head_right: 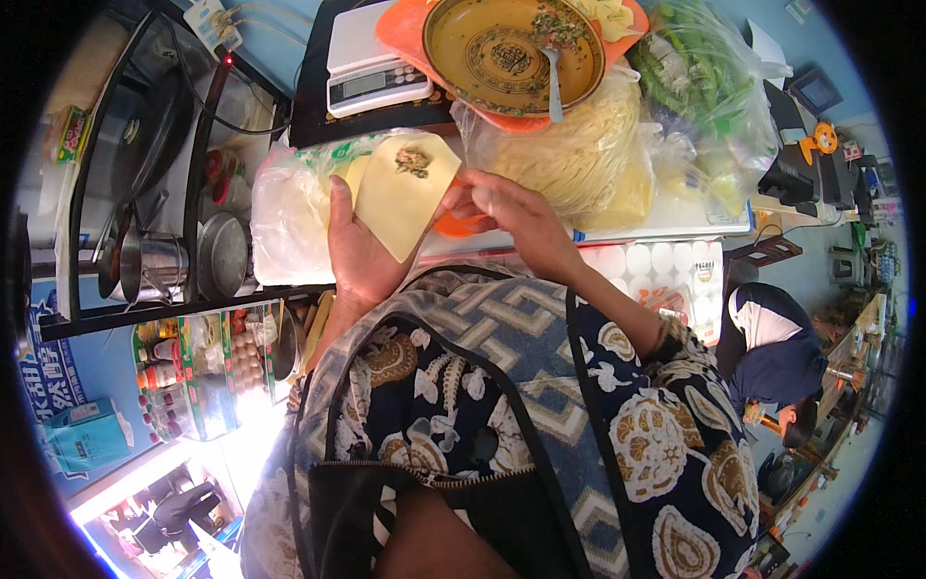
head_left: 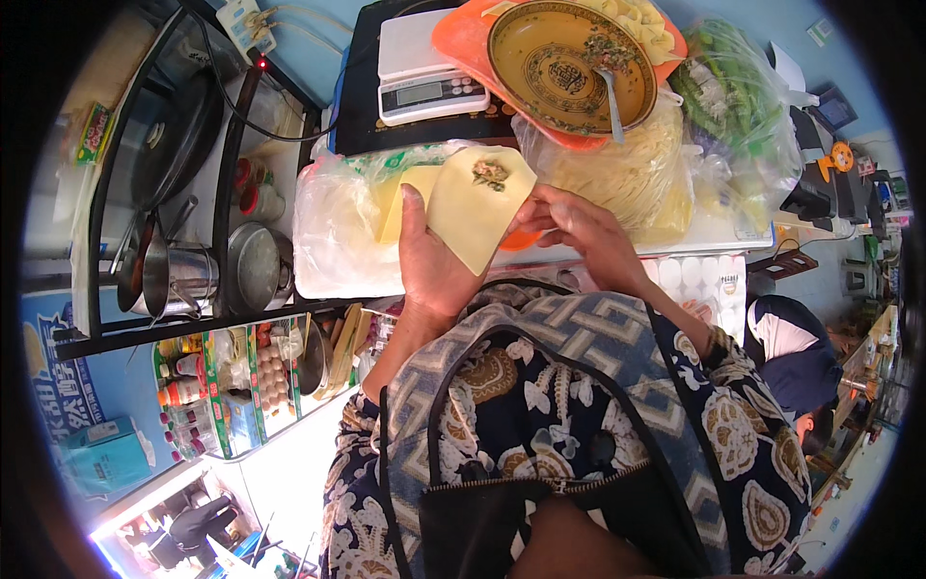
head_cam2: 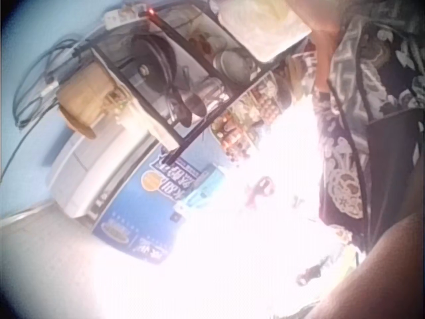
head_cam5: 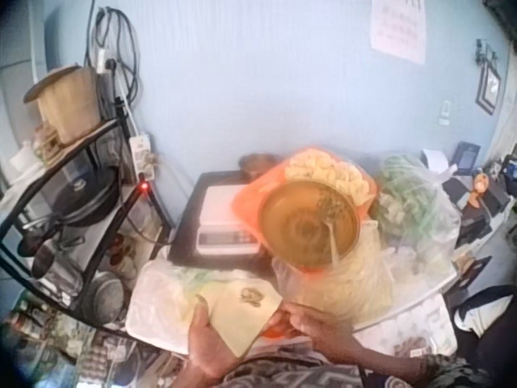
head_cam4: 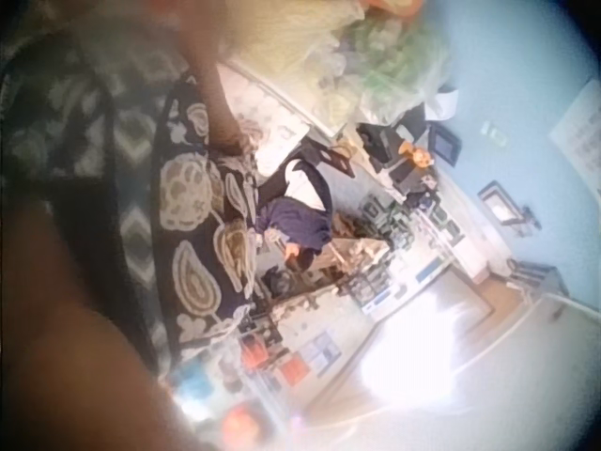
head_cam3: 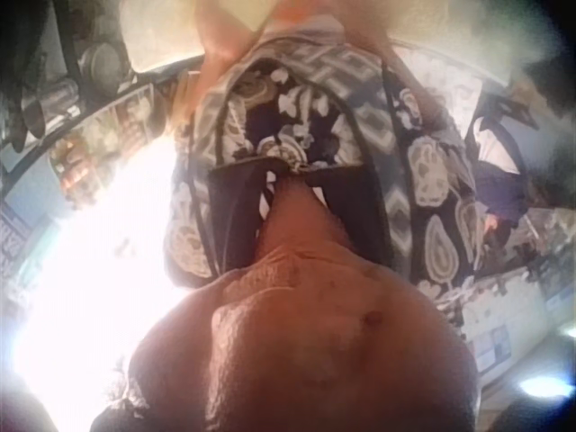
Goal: The person fills square dumpling wrappers with a spoonful of filling from a bowl, folds them into triangular shapes, and places them on a tray. The process is repeated continuously throughout the clip.
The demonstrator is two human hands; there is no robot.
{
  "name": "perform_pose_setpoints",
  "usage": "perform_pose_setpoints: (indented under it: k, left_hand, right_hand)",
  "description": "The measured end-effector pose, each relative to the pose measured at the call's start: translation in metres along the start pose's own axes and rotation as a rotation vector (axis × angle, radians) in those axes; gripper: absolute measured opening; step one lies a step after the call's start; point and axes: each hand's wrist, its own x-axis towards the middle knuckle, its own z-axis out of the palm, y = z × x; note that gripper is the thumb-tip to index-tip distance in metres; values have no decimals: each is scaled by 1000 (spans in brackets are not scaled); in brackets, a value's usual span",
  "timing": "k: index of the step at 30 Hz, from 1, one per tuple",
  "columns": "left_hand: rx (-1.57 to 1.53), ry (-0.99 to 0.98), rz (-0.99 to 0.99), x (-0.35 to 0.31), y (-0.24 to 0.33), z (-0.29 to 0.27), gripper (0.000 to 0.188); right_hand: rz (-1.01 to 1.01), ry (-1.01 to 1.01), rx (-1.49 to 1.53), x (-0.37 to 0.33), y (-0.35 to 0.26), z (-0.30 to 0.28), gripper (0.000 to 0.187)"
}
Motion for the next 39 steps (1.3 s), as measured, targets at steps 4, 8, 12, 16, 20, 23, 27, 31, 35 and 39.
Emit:
perform_pose_setpoints:
  k: [4,8,12,16,20,23,27,31,35,39]
  left_hand:
    - [128,68,-61,-5,3,-19,74]
    - [187,128,-73,-6,5,-43,71]
    - [231,184,-62,-9,2,-53,68]
    - [178,203,-65,-11,-1,-61,61]
    - [144,254,-53,-9,-2,-60,59]
    - [116,233,-55,-11,-3,-60,58]
    - [126,210,-28,-13,2,-45,57]
    - [102,155,-31,-8,5,-43,61]
    - [79,96,-37,-7,5,-43,62]
    - [95,97,-45,-5,2,-36,62]
  right_hand:
    - [135,133,297,28,41,16,24]
    - [17,257,97,50,73,23,22]
    - [-329,284,-366,49,84,25,20]
    - [-688,181,-1193,44,64,27,23]
    - [-727,50,-1327,44,73,36,37]
    - [-654,-40,-1378,39,74,37,45]
    - [-638,-29,-1303,32,57,42,50]
    - [-679,-12,-1358,37,53,33,47]
    - [-689,46,-1070,39,41,28,42]
    - [-427,132,-533,47,53,5,37]
